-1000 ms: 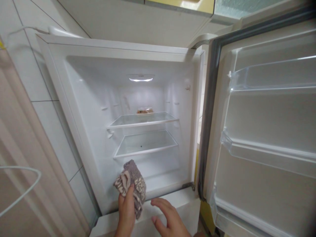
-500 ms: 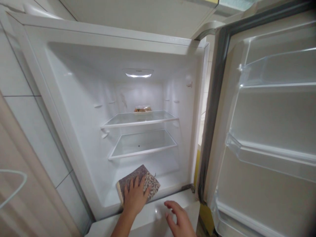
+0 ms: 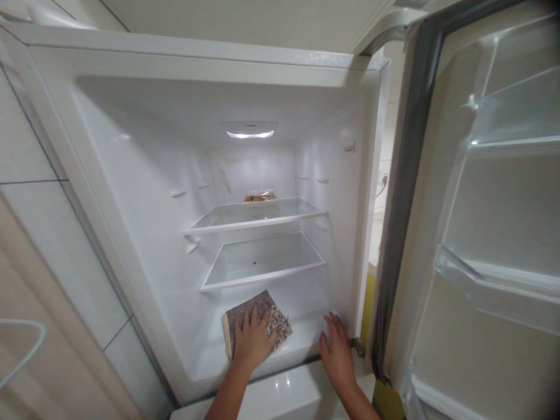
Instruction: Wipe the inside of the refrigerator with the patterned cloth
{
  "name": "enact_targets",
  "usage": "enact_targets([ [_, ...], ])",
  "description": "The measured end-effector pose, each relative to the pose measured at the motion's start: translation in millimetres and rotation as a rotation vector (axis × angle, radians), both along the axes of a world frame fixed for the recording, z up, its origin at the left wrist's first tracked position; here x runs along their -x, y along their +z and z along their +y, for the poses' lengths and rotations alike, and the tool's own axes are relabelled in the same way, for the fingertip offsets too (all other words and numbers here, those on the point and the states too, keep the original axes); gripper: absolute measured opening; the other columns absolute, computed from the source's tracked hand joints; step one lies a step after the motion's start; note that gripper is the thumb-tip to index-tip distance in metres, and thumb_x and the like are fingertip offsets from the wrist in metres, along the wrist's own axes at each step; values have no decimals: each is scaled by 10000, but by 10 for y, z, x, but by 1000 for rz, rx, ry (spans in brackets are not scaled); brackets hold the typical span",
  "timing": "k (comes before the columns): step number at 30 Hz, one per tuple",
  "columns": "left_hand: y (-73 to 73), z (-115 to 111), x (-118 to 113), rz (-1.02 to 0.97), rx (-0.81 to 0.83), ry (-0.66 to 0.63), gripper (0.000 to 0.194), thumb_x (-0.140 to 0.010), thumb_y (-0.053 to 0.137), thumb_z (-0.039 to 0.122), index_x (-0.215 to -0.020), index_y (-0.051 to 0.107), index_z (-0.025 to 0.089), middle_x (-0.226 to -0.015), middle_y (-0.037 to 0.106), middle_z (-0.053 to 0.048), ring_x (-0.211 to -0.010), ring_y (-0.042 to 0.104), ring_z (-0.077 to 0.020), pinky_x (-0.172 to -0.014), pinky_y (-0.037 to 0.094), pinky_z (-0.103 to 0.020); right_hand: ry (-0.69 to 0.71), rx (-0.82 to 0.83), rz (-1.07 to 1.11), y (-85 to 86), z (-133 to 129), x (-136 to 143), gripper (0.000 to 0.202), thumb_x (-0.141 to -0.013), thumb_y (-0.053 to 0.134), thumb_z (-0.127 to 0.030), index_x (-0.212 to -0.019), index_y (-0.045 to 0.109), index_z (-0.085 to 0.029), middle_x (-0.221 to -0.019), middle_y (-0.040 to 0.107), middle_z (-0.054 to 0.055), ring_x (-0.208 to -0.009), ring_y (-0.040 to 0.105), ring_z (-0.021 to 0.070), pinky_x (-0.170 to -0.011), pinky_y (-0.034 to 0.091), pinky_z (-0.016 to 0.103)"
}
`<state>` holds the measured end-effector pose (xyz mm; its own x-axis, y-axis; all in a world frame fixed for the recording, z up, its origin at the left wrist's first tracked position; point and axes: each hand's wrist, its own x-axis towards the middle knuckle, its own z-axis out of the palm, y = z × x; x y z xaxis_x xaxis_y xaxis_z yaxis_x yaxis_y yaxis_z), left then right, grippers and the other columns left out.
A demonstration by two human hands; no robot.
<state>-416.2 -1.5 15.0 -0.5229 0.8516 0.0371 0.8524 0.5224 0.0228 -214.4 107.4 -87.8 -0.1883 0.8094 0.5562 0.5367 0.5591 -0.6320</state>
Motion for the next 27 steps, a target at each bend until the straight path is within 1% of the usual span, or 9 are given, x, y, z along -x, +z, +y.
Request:
enact_targets([
  [4,-72,123,-232,-14,-85,-108,634,-931,326,572,-1498,448,318,-1625,361,-163,-1491,301,-441,-1174,205,-664,53,32,102,86,9,45,481,-940,362,-293,-1290,638,-112,-1355,640,171,-1308,568,291,-1131,448,526],
  [6,-110,268,-489,-62,-110,-200,646,-930,333,574,-1514,422,314,-1639,335,-156,-1503,272,-447,-1194,172,-675,88,26,122,214,28,84,474,-939,368,-285,-1285,646,-118,-1349,647,167,-1312,567,284,-1130,450,525],
  [8,-155,469,-788,-127,-46,-302,716,-896,428,545,-1553,348,270,-1659,285,-157,-1523,208,-454,-1221,125,-677,114,10,111,360,53,100,465,-924,382,-261,-1261,668,-116,-1350,648,168,-1319,563,287,-1134,445,532],
  [10,-212,689,-1068,-169,28,-404,736,-907,425,425,-1590,208,258,-1674,256,-113,-1543,175,-410,-1253,93,-653,137,5,83,484,74,78,453,-904,397,-232,-1233,692,-133,-1347,655,154,-1316,570,281,-1139,441,529],
  [12,-276,875,-1273,-210,14,-419,678,-937,299,280,-1595,132,277,-1674,265,-50,-1549,194,-353,-1273,127,-621,174,22,47,560,82,21,439,-893,409,-211,-1204,715,-166,-1319,680,126,-1287,599,268,-1132,453,514],
  [14,-330,987,-1376,-232,-7,-409,657,-946,225,234,-1591,121,298,-1667,280,-12,-1549,203,-332,-1280,141,-616,230,48,5,582,74,-51,423,-890,414,-205,-1164,736,-186,-1277,707,106,-1250,629,262,-1119,469,505],
  [19,-325,990,-1333,-176,-7,-349,632,-952,261,231,-1574,227,338,-1663,297,19,-1553,200,-293,-1293,137,-551,287,43,0,470,43,-172,409,-914,428,-260,-1176,727,-163,-1310,689,121,-1274,613,262,-1116,474,497],
  [23,-236,885,-1193,-141,-51,-253,589,-968,291,319,-1545,371,228,-1652,313,-126,-1524,266,-362,-1254,183,-577,199,20,-17,289,107,-217,440,-934,405,-282,-1232,696,-139,-1305,685,150,-1232,638,265,-1092,497,492],
  [27,-196,666,-873,-76,-161,-153,620,-924,419,446,-1498,458,214,-1604,384,-197,-1482,329,-416,-1208,212,-620,123,-49,-187,36,162,-233,440,-832,470,-180,-1191,724,-177,-1276,703,139,-1206,650,312,-1060,517,515],
])
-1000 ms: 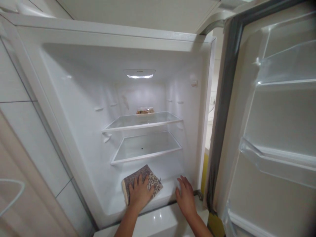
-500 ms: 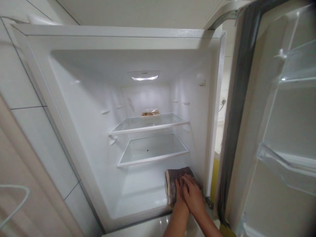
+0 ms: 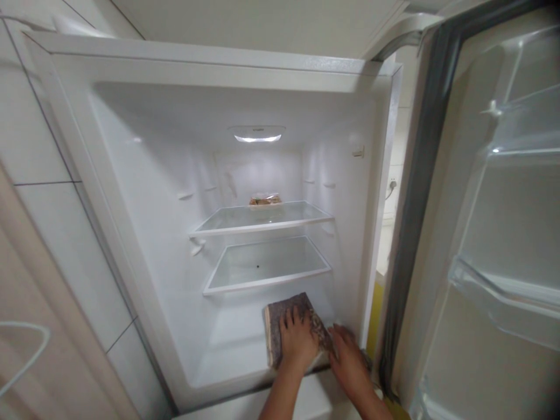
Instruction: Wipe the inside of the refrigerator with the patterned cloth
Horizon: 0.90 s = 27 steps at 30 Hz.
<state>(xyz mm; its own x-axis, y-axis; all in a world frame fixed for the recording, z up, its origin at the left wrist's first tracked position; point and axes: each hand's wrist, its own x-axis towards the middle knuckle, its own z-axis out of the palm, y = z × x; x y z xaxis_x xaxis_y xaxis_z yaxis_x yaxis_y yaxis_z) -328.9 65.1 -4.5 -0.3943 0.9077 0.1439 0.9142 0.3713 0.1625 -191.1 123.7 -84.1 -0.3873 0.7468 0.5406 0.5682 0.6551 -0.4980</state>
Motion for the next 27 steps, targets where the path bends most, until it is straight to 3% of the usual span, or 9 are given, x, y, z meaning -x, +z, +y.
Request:
enact_targets([
  [3,31,-274,401,64,-7,47,597,-905,432,411,-1479,488,253,-1597,411,-168,-1470,360,-389,-1194,237,-600,-44,-93,-79,-203,-64,18,479,-788,483,-119,-1193,722,-210,-1332,675,118,-1259,618,317,-1080,503,503],
  [6,105,-621,888,128,24,80,582,-899,415,336,-1471,498,267,-1586,440,-136,-1456,397,-344,-1197,262,-551,-56,-216,-121,-349,-176,20,631,-739,492,-63,-1342,626,-195,-1490,549,120,-1379,513,325,-1139,444,507],
  [9,191,-943,1325,176,101,171,598,-895,386,262,-1485,480,229,-1589,436,-136,-1454,412,-322,-1199,285,-518,-30,-294,-159,-402,-243,-19,815,-713,503,-43,-1506,442,-220,-1595,418,95,-1468,395,309,-1182,386,507],
  [12,232,-1128,1529,165,124,115,618,-887,396,227,-1503,449,228,-1606,410,-116,-1467,400,-297,-1215,286,-459,-7,-297,-175,-391,-257,-61,835,-743,502,-60,-1546,363,-240,-1612,395,76,-1486,365,284,-1196,367,487],
  [15,244,-1171,1459,165,122,136,599,-889,419,249,-1485,478,258,-1603,409,-123,-1465,397,-339,-1211,282,-512,-5,-298,-157,-380,-268,-64,807,-768,490,-70,-1548,350,-218,-1609,398,88,-1498,342,280,-1206,348,497],
  [21,300,-1126,1080,139,175,130,568,-936,402,445,-1487,462,323,-1614,397,-119,-1486,351,-379,-1200,247,-581,11,-275,-98,-398,-290,-39,696,-838,483,-129,-1522,401,-223,-1598,416,88,-1490,355,284,-1205,345,520],
  [27,181,-830,743,97,108,77,587,-936,376,502,-1499,435,347,-1613,398,-132,-1486,334,-410,-1188,224,-613,50,-238,-48,-392,-280,-54,595,-920,485,-235,-1512,423,-245,-1582,442,81,-1473,385,291,-1198,359,526],
])
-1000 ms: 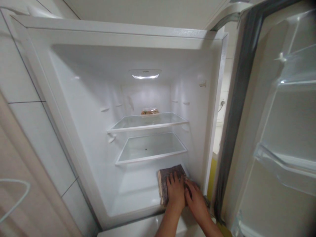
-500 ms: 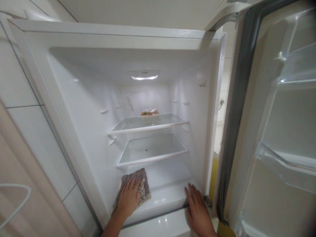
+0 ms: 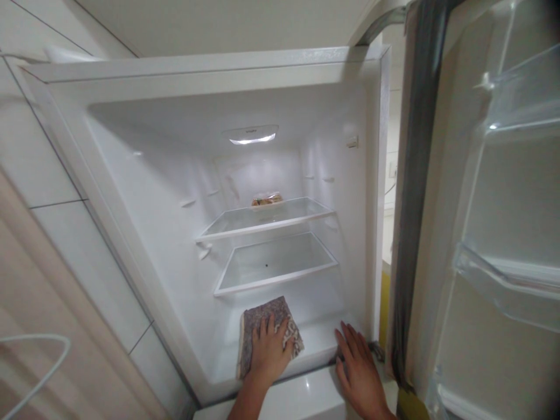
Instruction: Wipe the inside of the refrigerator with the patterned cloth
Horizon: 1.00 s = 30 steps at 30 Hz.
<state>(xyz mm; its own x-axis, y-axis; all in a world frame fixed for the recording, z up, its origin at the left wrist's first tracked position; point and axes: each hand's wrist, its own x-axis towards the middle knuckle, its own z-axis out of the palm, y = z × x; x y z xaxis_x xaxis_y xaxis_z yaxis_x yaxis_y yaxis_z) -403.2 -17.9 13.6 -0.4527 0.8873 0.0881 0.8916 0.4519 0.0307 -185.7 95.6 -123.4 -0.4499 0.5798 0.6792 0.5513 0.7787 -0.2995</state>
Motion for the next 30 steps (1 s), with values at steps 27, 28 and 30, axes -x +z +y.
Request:
enact_targets([
  [27,-129,564,-453,-169,-101,-147,568,-950,333,416,-1489,467,300,-1618,402,-75,-1507,319,-331,-1240,193,-598,38,-24,170,114,229,187,530,-949,485,-270,-1474,427,-230,-1495,535,109,-1366,518,273,-1089,494,525],
  [28,-117,462,-305,-140,-86,-102,567,-945,331,382,-1489,467,300,-1619,400,-62,-1503,331,-321,-1233,219,-593,16,-48,148,94,248,200,506,-946,499,-273,-1447,465,-215,-1470,562,114,-1338,547,279,-1076,504,524],
  [30,-76,218,8,-65,-43,-20,577,-928,338,314,-1489,468,292,-1623,393,-48,-1496,349,-303,-1226,256,-572,-18,-94,110,55,275,214,432,-942,498,-246,-1366,553,-189,-1409,618,118,-1281,596,284,-1057,516,521],
])
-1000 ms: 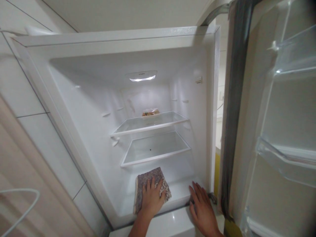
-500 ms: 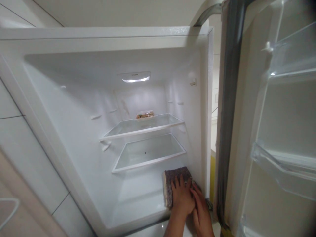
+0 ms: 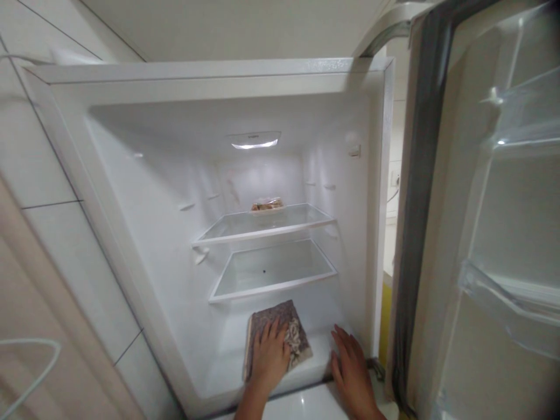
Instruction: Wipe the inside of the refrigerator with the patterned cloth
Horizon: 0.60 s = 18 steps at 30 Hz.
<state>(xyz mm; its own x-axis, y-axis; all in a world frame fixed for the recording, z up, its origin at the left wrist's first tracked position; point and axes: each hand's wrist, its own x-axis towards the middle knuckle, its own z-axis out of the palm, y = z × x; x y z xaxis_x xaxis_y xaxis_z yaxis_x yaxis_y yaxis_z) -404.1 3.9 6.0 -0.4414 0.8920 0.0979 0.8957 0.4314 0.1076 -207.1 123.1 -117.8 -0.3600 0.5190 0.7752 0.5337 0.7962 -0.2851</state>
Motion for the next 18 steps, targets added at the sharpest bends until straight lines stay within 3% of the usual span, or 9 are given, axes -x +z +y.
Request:
enact_targets([
  [4,118,-505,488,130,99,132,599,-917,315,236,-1498,458,256,-1611,410,-64,-1478,384,-294,-1221,287,-539,-25,-43,-81,-19,3,-2,347,-943,482,-206,-1244,652,-169,-1327,680,104,-1252,621,288,-1062,508,527],
  [7,198,-697,567,145,160,125,602,-910,342,230,-1501,456,241,-1605,418,-89,-1465,407,-297,-1223,290,-489,-36,-54,-109,6,-16,-16,355,-951,483,-220,-1257,653,-162,-1351,667,103,-1269,612,284,-1062,507,514],
  [13,245,-592,379,84,222,197,602,-916,376,359,-1515,419,311,-1639,353,-91,-1493,331,-394,-1186,273,-613,-33,-81,-113,-8,-34,-40,364,-963,462,-247,-1265,661,-202,-1346,674,83,-1256,627,267,-1047,508,482],
  [18,141,-313,344,52,168,176,591,-938,340,455,-1512,416,338,-1660,307,-94,-1517,261,-418,-1182,230,-649,-40,-81,-91,-24,-38,-41,359,-953,468,-233,-1249,666,-186,-1335,680,93,-1241,635,273,-1027,503,476],
])
